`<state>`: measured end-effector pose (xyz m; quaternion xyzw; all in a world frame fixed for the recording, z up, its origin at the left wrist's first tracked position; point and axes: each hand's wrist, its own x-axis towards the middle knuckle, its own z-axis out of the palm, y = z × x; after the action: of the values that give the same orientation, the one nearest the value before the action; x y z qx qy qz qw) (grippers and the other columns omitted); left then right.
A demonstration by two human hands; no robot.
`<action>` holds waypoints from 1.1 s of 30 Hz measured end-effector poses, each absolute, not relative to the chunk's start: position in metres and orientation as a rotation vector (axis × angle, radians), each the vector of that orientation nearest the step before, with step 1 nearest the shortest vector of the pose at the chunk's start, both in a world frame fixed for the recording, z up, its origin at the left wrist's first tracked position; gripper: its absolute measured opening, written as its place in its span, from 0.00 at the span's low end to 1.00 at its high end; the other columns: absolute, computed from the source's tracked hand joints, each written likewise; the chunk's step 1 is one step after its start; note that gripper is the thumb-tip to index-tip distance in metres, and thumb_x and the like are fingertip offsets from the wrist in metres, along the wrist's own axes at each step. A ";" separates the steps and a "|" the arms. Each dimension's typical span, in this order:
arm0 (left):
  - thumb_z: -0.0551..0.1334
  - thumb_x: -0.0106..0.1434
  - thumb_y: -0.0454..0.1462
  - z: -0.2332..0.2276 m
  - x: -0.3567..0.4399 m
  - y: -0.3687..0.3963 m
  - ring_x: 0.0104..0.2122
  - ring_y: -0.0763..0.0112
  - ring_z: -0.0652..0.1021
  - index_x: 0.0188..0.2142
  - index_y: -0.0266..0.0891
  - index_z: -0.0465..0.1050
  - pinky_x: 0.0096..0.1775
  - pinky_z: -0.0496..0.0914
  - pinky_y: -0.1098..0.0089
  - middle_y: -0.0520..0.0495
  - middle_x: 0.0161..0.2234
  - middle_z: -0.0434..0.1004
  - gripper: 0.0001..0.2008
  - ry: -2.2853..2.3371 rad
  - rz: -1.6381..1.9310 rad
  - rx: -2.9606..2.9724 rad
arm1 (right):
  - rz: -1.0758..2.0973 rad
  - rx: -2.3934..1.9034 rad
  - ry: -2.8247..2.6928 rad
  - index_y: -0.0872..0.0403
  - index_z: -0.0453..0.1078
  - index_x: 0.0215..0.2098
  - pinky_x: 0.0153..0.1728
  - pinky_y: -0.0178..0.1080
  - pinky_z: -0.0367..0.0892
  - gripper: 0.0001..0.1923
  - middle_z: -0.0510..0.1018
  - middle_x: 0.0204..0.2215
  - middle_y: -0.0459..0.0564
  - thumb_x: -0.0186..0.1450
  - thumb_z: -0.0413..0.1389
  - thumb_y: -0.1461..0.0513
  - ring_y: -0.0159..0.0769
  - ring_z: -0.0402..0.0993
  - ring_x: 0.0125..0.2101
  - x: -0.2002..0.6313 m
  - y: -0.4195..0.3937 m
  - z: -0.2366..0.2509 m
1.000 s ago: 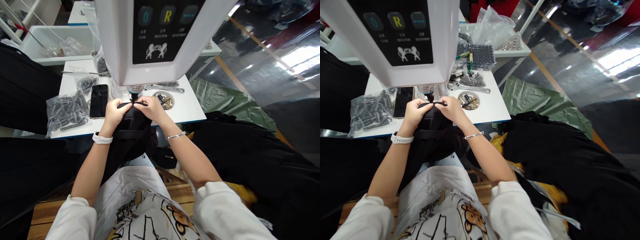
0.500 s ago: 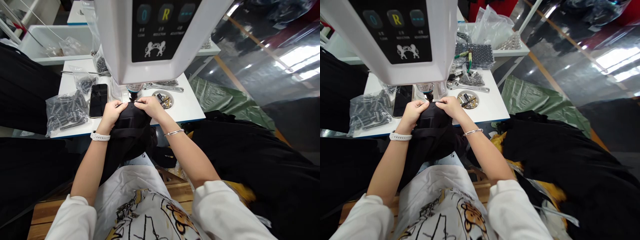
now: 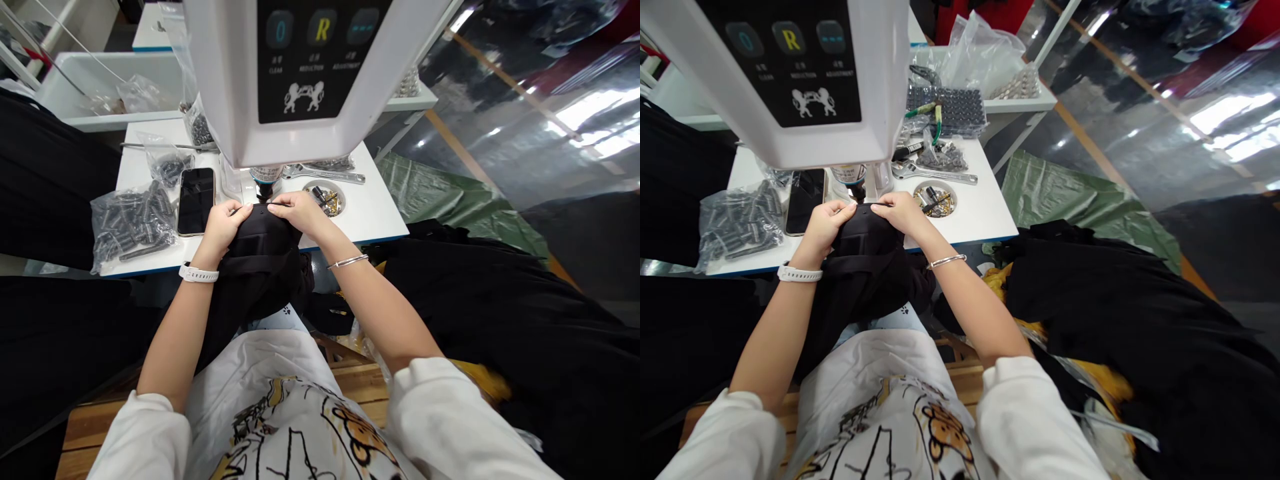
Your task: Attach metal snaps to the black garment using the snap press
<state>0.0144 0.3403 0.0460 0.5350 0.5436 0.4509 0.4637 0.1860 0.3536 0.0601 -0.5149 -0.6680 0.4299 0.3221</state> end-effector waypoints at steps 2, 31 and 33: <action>0.64 0.47 0.44 0.048 0.013 0.340 0.21 0.77 0.61 0.18 0.36 0.65 0.25 0.54 0.73 0.55 0.17 0.59 0.14 1.325 1.103 1.294 | 1.171 -1.346 -1.752 0.58 0.69 0.22 0.26 0.33 0.54 0.11 0.65 0.18 0.43 0.52 0.53 0.57 0.28 0.59 0.23 0.188 0.355 0.059; 0.66 0.44 0.45 0.050 0.011 0.340 0.20 0.77 0.63 0.18 0.35 0.69 0.23 0.56 0.74 0.54 0.16 0.62 0.15 1.381 1.063 1.252 | 1.073 -1.384 -1.039 0.54 0.62 0.32 0.38 0.36 0.64 0.17 0.70 0.33 0.47 0.48 0.59 0.56 0.33 0.67 0.37 0.176 0.322 0.039; 0.67 0.43 0.45 0.049 0.011 0.341 0.20 0.77 0.63 0.18 0.35 0.69 0.23 0.56 0.74 0.54 0.16 0.62 0.15 1.370 1.063 1.246 | 1.023 -1.408 -1.109 0.54 0.62 0.31 0.39 0.36 0.63 0.15 0.70 0.34 0.47 0.49 0.58 0.56 0.34 0.66 0.38 0.177 0.322 0.041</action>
<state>0.0109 0.3407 0.0491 0.5112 0.5622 0.4362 0.4820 0.1768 0.3221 0.0407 -0.5857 -0.4610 0.4255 0.5132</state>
